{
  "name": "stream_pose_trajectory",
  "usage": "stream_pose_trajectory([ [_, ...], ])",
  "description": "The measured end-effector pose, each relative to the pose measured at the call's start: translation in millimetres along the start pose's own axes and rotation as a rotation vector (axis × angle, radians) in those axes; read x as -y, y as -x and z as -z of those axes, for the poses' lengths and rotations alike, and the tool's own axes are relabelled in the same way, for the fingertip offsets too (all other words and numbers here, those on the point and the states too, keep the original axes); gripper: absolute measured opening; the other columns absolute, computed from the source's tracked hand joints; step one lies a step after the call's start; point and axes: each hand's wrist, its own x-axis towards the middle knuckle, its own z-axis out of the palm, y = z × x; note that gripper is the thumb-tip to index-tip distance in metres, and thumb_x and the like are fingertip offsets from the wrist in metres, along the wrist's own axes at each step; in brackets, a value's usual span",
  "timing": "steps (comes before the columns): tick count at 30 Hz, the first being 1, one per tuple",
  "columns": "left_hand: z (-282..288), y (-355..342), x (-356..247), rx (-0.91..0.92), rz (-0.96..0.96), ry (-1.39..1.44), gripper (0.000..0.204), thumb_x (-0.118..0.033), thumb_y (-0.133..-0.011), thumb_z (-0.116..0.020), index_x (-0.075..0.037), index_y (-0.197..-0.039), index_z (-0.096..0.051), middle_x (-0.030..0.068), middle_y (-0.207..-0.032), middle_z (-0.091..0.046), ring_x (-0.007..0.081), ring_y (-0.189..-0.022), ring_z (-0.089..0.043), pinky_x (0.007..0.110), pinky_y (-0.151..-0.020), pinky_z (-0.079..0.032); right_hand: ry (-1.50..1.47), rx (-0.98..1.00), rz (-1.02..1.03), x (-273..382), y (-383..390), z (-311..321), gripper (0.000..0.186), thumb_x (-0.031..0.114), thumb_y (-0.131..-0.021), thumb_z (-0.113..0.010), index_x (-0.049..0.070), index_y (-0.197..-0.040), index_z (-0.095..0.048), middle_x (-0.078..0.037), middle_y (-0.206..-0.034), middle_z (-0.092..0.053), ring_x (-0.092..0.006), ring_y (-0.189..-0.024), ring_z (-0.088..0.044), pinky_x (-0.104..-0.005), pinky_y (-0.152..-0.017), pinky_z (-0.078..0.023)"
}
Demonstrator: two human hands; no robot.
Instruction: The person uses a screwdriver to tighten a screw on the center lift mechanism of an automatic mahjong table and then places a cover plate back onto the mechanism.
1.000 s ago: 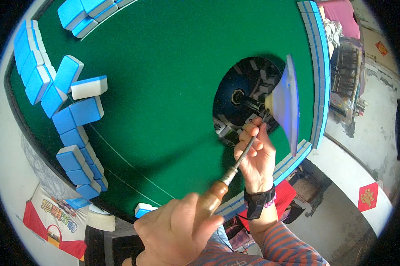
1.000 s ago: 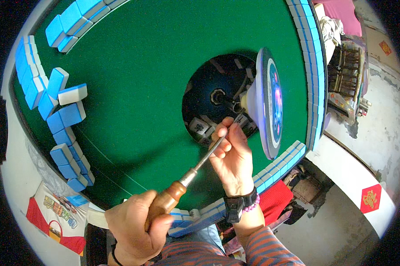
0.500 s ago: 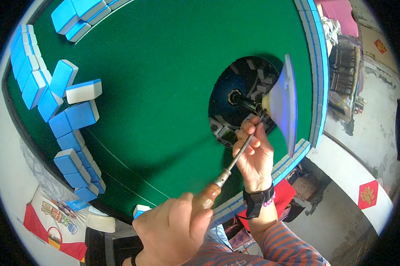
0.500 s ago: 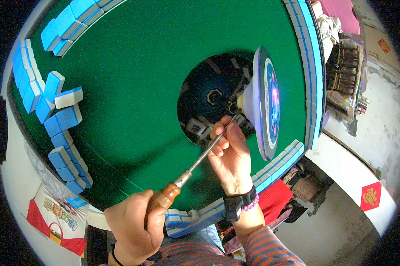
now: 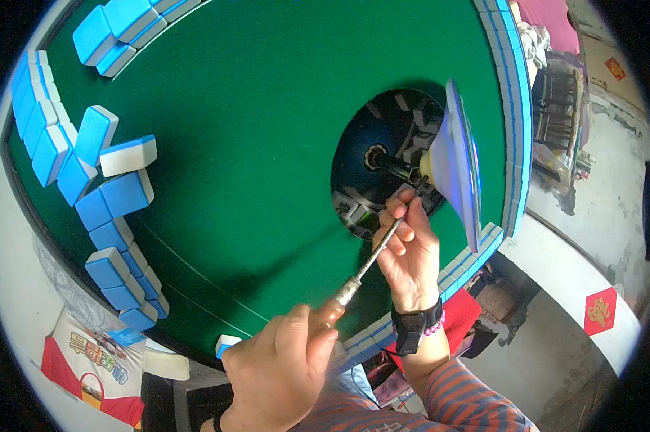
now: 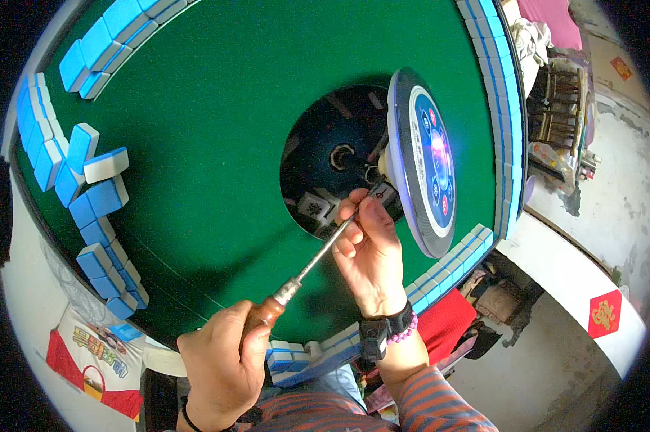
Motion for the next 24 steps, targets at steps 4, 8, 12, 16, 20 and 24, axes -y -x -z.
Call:
stream_pose_trajectory([
  [4,0.7,-2.9,-10.9,-0.069,0.063,0.173,0.050,-0.023,-0.074,-0.084,-0.003,-0.110,-0.056,0.0122,-0.082,-0.068,0.0326,-0.064,-0.066,0.038,-0.059,-0.052,0.009,-0.089,0.029,-4.2,-3.4,-4.3,0.023,0.025,-0.105,-0.048,0.003,-0.102,-0.052,-0.004,-0.084,-0.049,-0.0058,-0.062,-0.041,-0.0180,-0.049,-0.039],
  [8,-5.3,-4.1,-8.0,-0.131,0.019,0.079,0.042,-0.021,-0.076,-0.081,-0.003,-0.106,-0.057,0.0130,-0.080,-0.067,0.0331,-0.062,-0.066,0.038,-0.056,-0.052,-0.025,0.037,-0.025,-4.9,-6.0,-3.1,0.021,0.026,-0.100,-0.058,0.005,-0.101,-0.057,-0.007,-0.092,-0.055,-0.0066,-0.065,-0.048,-0.0195,-0.054,-0.042],
  [12,-7.3,-5.8,-1.7,-0.056,0.002,0.034,0.025,-0.019,-0.086,-0.070,-0.001,-0.100,-0.060,0.0135,-0.075,-0.066,0.0331,-0.061,-0.065,0.039,-0.055,-0.051,-0.034,0.049,-0.065,-3.9,-3.3,-2.4,0.032,0.033,-0.100,-0.057,0.004,-0.112,-0.056,-0.008,-0.098,-0.057,-0.0108,-0.067,-0.052,-0.0231,-0.055,-0.047],
  [16,-6.0,-0.5,5.5,0.054,0.129,0.146,0.020,-0.021,-0.094,-0.060,-0.001,-0.096,-0.062,0.0117,-0.074,-0.067,0.0310,-0.062,-0.066,0.036,-0.055,-0.051,0.141,0.043,-0.104,-3.5,6.0,-1.7,0.047,0.032,-0.100,-0.055,-0.004,-0.130,-0.047,-0.016,-0.111,-0.058,-0.0163,-0.072,-0.060,-0.0293,-0.056,-0.053],
  [20,-9.1,6.3,11.6,0.078,0.175,0.237,0.022,-0.022,-0.097,-0.056,-0.001,-0.095,-0.064,0.0109,-0.074,-0.067,0.0282,-0.062,-0.067,0.034,-0.056,-0.051,0.286,-0.013,-0.076,0.8,18.6,1.2,0.048,0.030,-0.098,-0.059,-0.005,-0.129,-0.047,-0.017,-0.110,-0.058,-0.0170,-0.073,-0.061,-0.0298,-0.056,-0.054],
  [24,-6.5,10.4,11.7,0.099,0.214,0.283,0.023,-0.022,-0.098,-0.054,0.000,-0.097,-0.064,0.0106,-0.075,-0.068,0.0258,-0.063,-0.068,0.033,-0.057,-0.052,0.356,0.021,-0.062,-0.6,26.1,1.2,0.046,0.029,-0.097,-0.060,-0.004,-0.128,-0.049,-0.017,-0.109,-0.059,-0.0170,-0.073,-0.062,-0.0302,-0.057,-0.055],
])
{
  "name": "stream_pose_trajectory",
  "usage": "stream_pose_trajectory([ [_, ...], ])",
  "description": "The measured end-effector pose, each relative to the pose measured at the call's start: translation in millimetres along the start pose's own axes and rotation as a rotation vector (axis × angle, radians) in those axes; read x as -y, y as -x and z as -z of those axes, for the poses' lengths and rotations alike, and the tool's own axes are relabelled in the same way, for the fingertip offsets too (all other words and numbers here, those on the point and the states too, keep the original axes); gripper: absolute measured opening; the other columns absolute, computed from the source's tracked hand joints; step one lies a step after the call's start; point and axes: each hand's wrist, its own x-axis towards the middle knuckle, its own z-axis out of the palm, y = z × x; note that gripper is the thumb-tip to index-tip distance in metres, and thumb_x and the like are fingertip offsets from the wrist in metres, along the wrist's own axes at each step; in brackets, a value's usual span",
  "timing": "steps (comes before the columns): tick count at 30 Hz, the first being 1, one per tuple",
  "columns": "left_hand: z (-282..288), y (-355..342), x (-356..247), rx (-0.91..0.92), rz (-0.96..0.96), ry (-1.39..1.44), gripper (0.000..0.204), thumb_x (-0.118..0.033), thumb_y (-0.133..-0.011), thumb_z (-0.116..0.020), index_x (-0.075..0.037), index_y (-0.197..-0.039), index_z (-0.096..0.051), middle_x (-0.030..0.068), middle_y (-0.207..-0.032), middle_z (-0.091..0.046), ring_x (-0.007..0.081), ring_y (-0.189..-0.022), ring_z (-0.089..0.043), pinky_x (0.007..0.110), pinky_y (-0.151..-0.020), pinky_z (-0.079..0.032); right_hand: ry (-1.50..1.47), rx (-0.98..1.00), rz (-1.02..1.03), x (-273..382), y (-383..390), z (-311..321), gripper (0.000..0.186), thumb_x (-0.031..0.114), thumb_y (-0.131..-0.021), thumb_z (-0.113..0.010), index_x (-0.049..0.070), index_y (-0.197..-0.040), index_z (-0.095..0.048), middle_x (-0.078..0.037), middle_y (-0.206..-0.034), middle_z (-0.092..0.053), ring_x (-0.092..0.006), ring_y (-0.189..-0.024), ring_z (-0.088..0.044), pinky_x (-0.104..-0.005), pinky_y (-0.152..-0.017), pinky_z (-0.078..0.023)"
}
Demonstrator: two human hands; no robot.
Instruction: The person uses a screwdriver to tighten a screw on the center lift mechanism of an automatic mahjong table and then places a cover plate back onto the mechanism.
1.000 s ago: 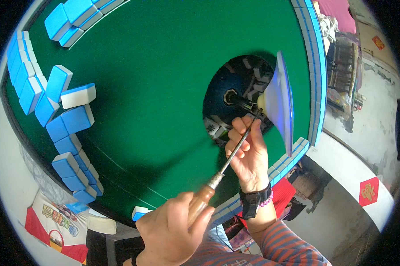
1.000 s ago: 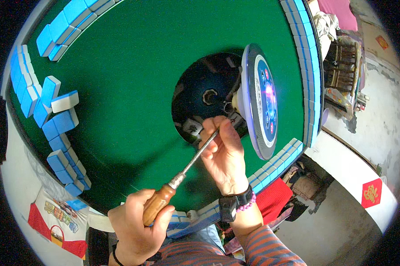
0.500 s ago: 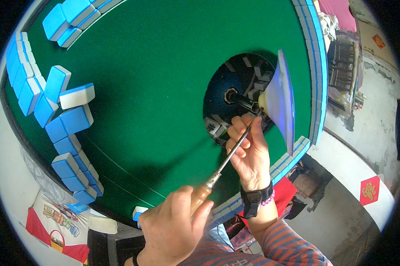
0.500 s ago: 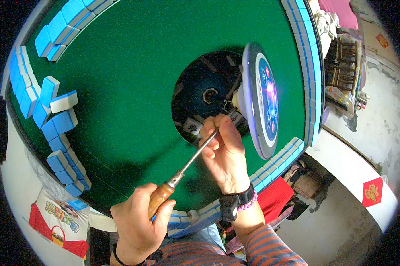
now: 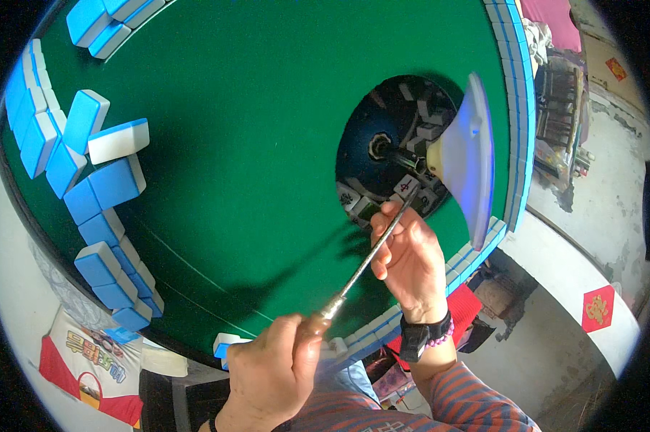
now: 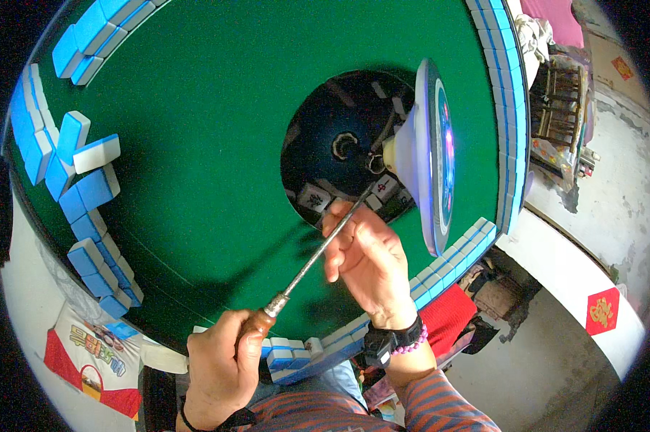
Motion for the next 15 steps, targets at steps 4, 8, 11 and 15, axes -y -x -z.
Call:
stream_pose_trajectory([
  [4,-4.3,3.6,0.2,0.031,-0.024,0.026,0.023,-0.021,-0.098,-0.055,0.000,-0.098,-0.062,0.0118,-0.076,-0.068,0.0267,-0.064,-0.068,0.033,-0.058,-0.052,0.088,0.060,-0.048,-8.0,14.9,-8.4,0.039,0.026,-0.097,-0.062,-0.002,-0.123,-0.056,-0.015,-0.105,-0.064,-0.0167,-0.079,-0.065,-0.0297,-0.063,-0.056],
  [8,-11.7,14.4,8.7,-0.005,-0.098,0.055,0.023,-0.021,-0.098,-0.055,0.001,-0.103,-0.059,0.0126,-0.075,-0.068,0.0290,-0.064,-0.068,0.037,-0.057,-0.052,0.263,0.143,-0.079,-24.1,46.4,-29.4,0.034,0.022,-0.099,-0.060,-0.001,-0.123,-0.060,-0.012,-0.112,-0.063,-0.0185,-0.098,-0.062,-0.0333,-0.087,-0.050],
  [11,-8.4,22.2,12.3,0.058,-0.114,-0.037,0.022,-0.020,-0.099,-0.053,0.000,-0.103,-0.058,0.0122,-0.074,-0.066,0.0303,-0.063,-0.067,0.038,-0.057,-0.051,0.436,0.243,-0.063,-33.5,67.4,-43.2,0.035,0.019,-0.099,-0.060,-0.001,-0.127,-0.060,-0.011,-0.120,-0.060,-0.0188,-0.111,-0.058,-0.0342,-0.098,-0.046],
  [15,-11.2,24.9,27.2,0.075,-0.220,-0.041,0.021,-0.022,-0.099,-0.051,-0.002,-0.099,-0.057,0.0103,-0.069,-0.064,0.0305,-0.060,-0.067,0.038,-0.055,-0.050,0.236,0.088,-0.134,-55.5,91.0,-49.4,0.040,0.027,-0.100,-0.058,-0.006,-0.123,-0.055,-0.023,-0.125,-0.059,-0.0263,-0.114,-0.059,-0.0412,-0.100,-0.045],
])
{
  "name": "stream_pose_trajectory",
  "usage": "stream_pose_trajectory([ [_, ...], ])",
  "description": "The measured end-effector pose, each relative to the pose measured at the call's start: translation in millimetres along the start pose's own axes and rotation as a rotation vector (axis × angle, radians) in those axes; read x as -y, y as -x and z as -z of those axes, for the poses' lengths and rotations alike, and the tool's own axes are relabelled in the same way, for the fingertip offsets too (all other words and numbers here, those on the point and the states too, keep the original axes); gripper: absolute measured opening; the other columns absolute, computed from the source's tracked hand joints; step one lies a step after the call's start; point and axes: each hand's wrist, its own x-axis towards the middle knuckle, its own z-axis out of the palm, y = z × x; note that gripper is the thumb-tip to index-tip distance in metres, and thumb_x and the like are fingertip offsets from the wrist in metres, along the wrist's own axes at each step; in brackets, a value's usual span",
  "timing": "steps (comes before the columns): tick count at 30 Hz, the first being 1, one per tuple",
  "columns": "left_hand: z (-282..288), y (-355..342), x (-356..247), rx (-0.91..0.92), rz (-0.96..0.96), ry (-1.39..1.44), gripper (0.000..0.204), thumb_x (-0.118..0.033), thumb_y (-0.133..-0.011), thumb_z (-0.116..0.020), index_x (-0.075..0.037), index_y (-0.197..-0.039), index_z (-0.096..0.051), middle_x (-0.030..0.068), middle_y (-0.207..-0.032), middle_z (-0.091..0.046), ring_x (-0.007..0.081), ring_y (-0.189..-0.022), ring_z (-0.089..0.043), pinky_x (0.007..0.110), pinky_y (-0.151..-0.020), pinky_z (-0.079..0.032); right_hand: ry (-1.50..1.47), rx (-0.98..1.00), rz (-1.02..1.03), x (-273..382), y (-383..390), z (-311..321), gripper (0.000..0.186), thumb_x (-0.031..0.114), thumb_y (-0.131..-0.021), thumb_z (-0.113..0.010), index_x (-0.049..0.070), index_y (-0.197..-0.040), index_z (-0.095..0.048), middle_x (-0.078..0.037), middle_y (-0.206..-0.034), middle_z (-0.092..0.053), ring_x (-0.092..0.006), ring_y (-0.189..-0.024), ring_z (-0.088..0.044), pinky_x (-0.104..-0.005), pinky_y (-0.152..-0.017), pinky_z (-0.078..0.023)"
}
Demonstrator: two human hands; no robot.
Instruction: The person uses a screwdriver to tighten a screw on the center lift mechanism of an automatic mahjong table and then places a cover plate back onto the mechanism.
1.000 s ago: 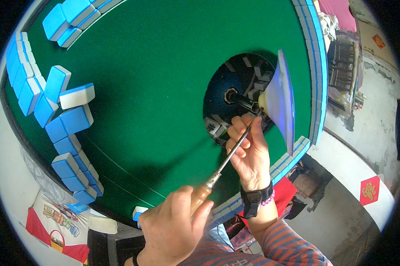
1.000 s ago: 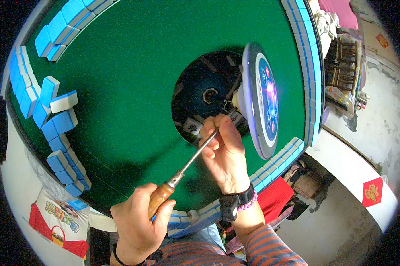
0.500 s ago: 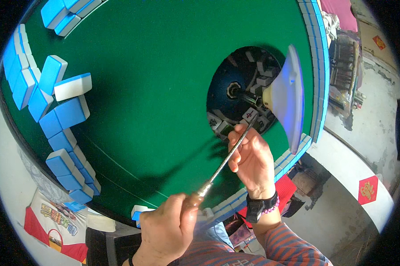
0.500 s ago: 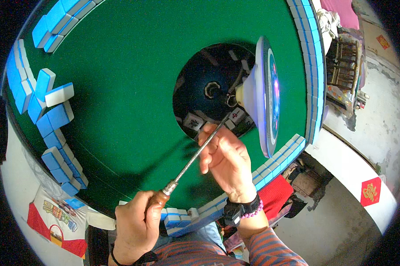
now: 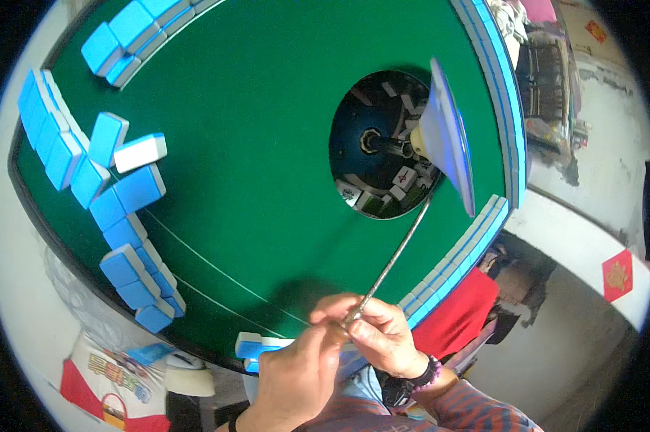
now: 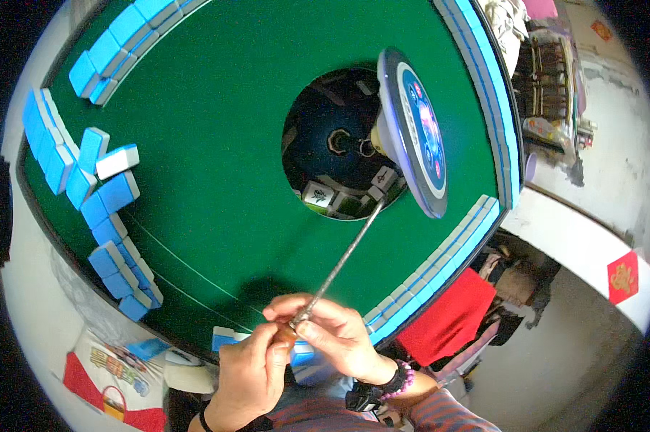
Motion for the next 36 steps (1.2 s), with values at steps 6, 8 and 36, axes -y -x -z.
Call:
stream_pose_trajectory([
  [6,22.8,7.2,0.7,0.190,-0.150,-0.250,0.021,-0.021,-0.088,-0.067,-0.004,-0.101,-0.066,0.0125,-0.073,-0.067,0.0301,-0.062,-0.068,0.039,-0.054,-0.052,-0.169,-0.092,0.178,-32.3,31.5,-7.7,0.021,0.018,-0.105,-0.044,0.001,-0.113,-0.053,-0.018,-0.110,-0.067,-0.0324,-0.116,-0.061,-0.0445,-0.101,-0.047],
  [8,30.8,21.3,12.6,0.237,-0.158,-0.371,0.022,-0.022,-0.086,-0.069,-0.004,-0.100,-0.067,0.0116,-0.077,-0.069,0.0298,-0.065,-0.068,0.039,-0.058,-0.053,-0.105,-0.204,0.230,-40.4,46.8,-12.5,0.029,0.028,-0.104,-0.048,0.001,-0.110,-0.053,-0.013,-0.096,-0.066,-0.0240,-0.095,-0.066,-0.0357,-0.087,-0.051],
  [36,127.0,54.9,-171.0,1.241,-0.201,-1.291,0.023,-0.030,-0.090,-0.065,-0.008,-0.091,-0.072,0.0129,-0.083,-0.069,0.0324,-0.074,-0.066,0.039,-0.065,-0.052,-0.396,-0.321,0.169,-211.8,198.0,-127.2,0.037,0.006,-0.098,-0.053,0.001,-0.135,-0.049,-0.002,-0.077,-0.054,-0.0063,-0.055,-0.047,-0.0233,-0.049,-0.038],
])
